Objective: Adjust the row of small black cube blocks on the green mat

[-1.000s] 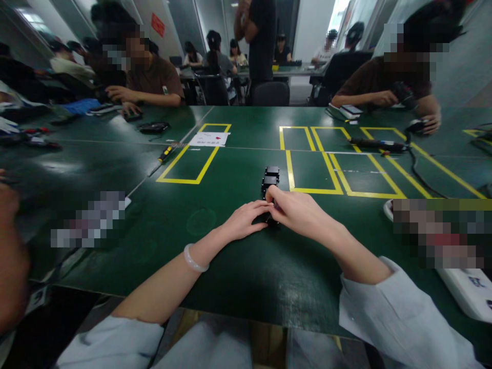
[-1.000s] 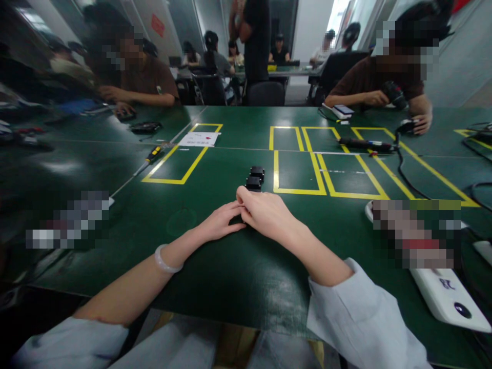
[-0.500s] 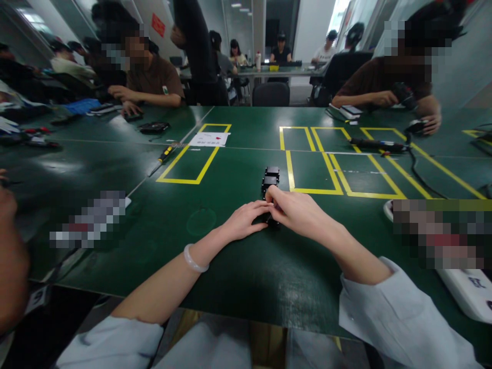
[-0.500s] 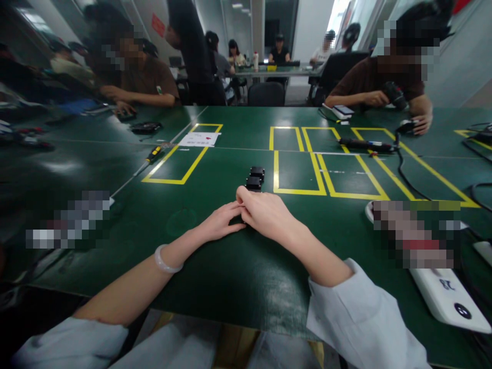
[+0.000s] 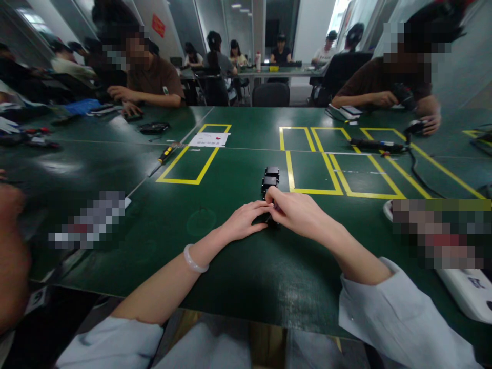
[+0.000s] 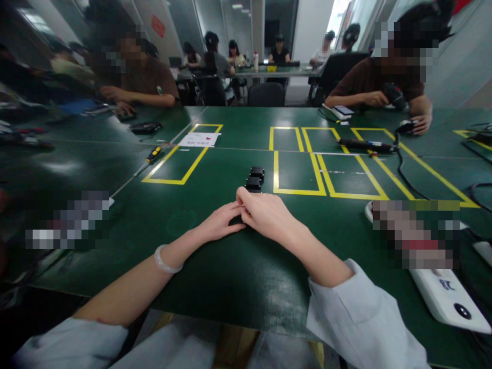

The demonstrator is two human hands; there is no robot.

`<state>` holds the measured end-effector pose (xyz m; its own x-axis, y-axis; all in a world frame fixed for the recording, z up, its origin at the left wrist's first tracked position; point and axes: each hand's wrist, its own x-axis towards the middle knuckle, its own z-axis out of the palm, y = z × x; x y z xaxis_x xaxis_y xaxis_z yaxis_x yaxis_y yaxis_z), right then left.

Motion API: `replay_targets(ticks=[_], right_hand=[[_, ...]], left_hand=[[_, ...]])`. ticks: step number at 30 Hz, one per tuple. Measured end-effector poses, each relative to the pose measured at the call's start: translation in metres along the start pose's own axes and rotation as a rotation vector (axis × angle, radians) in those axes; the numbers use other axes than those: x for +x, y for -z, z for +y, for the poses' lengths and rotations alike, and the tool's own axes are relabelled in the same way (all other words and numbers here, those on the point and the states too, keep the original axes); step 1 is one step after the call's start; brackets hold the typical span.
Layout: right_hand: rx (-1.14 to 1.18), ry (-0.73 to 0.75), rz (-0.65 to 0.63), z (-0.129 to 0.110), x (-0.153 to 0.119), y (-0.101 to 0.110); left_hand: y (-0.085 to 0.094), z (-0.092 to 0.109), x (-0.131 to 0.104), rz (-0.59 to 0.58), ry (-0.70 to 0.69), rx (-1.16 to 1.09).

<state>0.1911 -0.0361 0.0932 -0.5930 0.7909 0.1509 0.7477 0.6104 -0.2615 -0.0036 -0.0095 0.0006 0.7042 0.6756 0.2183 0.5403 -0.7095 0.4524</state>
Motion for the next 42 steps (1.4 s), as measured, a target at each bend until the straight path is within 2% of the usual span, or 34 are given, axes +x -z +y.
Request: replay_targets(ticks=[11,17,26,33,42], right_hand=[[-0.023,-0.052,-0.008,-0.0005,0.0016,0.0013],[0.013,0.002,0.006,0.0023,0.0002,-0.0007],[0.008,-0.030,0.016,0.0009,0.0019,-0.0007],[0.041,0.014,0.019,0.0052,0.0011,-0.0040],[-0.006,-0.057,0.004,0.0011,0.0036,-0.0010]], left_hand=[[-0.0013,-0.0010,0.0001,-0.003,-0.001,-0.013],[0.0005,0.0008,-0.0001,0.000,-0.003,-0.023],[-0.0018,-0.0006,-0.0007,0.008,0.004,-0.019],[-0.0012,0.0000,-0.0001,0.004,-0.004,-0.020],[-0.0026,-0.0019,-0.0005,0.000,-0.007,-0.010]])
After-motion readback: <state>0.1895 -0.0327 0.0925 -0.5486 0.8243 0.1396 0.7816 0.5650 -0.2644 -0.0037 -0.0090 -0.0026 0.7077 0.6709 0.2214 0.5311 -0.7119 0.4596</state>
